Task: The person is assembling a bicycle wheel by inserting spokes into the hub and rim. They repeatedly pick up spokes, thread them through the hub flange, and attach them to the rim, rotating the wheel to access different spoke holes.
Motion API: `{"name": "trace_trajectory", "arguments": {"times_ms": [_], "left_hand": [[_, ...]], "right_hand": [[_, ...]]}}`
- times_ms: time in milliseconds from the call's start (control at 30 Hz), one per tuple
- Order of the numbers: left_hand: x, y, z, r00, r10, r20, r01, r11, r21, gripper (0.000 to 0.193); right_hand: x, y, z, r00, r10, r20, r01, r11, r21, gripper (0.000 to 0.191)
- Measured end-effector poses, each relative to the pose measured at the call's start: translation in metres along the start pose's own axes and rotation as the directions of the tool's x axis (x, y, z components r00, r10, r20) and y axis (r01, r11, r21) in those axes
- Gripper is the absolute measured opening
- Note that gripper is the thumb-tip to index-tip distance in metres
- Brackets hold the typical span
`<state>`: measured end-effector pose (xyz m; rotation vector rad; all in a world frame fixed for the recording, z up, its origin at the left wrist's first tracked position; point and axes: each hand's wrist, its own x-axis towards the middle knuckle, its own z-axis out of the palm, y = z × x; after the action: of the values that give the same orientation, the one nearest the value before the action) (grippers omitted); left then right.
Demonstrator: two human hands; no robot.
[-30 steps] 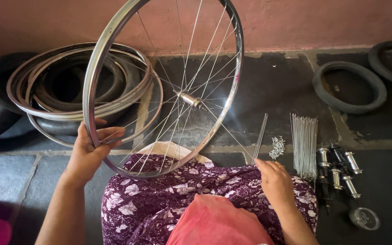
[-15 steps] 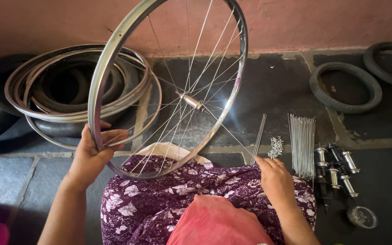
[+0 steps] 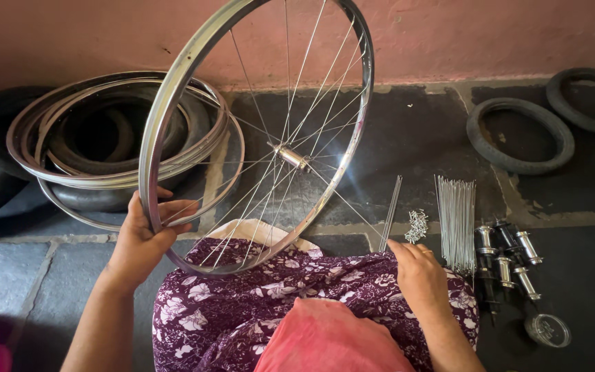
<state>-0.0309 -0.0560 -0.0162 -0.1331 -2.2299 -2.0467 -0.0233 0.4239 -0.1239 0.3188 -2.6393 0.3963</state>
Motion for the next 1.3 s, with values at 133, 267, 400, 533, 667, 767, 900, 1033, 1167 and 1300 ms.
{"name": "trace_trajectory", "arguments": {"times_ms": [133, 267, 400, 533, 667, 767, 900, 1033, 1167, 1300], "left_hand": [[-0.001, 0.0, 0.0, 1.0, -0.005, 0.008, 0.005, 1.0, -0.017, 0.066], [-0.002, -0.002, 0.001, 1.0, -0.002, 0.009, 0.002, 1.0, -0.008, 0.064], [-0.005, -0.004, 0.004, 0.999, 0.02, 0.026, -0.021, 1.0, 0.01, 0.065], [-0.006, -0.008, 0.013, 1.0, 0.011, -0.007, -0.011, 1.0, 0.003, 0.066], [-0.008, -0.011, 0.028, 0.998, 0.052, -0.029, -0.05, 0.998, 0.048, 0.06], [-0.014, -0.01, 0.043, 0.997, 0.055, -0.056, -0.049, 0.993, 0.107, 0.059], [-0.029, 0.0, 0.072, 0.994, 0.052, -0.099, -0.041, 0.993, 0.115, 0.058], [-0.053, 0.009, 0.096, 0.992, 0.013, -0.124, 0.021, 0.964, 0.264, 0.048], [-0.055, 0.008, 0.072, 0.989, 0.126, 0.084, -0.128, 0.991, 0.024, 0.068], [0.022, -0.02, 0.07, 0.964, -0.267, -0.008, 0.218, 0.802, -0.556, 0.075]], "right_hand": [[-0.001, 0.001, 0.003, 1.0, -0.003, 0.005, 0.003, 1.0, -0.004, 0.033], [-0.004, 0.004, 0.009, 1.0, 0.001, 0.004, -0.002, 1.0, 0.007, 0.034], [0.015, 0.009, 0.022, 0.999, -0.001, -0.034, 0.001, 1.0, -0.005, 0.03], [0.052, 0.014, 0.027, 0.994, 0.038, -0.103, -0.038, 0.999, -0.001, 0.035], [0.085, 0.002, 0.033, 0.99, 0.026, -0.142, -0.019, 0.998, 0.053, 0.032], [0.114, -0.017, 0.051, 0.981, -0.036, -0.192, 0.063, 0.988, 0.141, 0.032], [0.165, -0.051, 0.089, 0.98, 0.019, -0.2, 0.056, 0.931, 0.362, 0.022], [0.187, -0.072, 0.112, 0.984, 0.047, -0.17, 0.037, 0.886, 0.462, 0.035], [0.187, -0.064, 0.111, 0.986, 0.111, -0.121, -0.04, 0.879, 0.474, 0.039], [0.181, -0.062, 0.099, 0.981, 0.191, 0.035, -0.183, 0.845, 0.503, 0.052]]}}
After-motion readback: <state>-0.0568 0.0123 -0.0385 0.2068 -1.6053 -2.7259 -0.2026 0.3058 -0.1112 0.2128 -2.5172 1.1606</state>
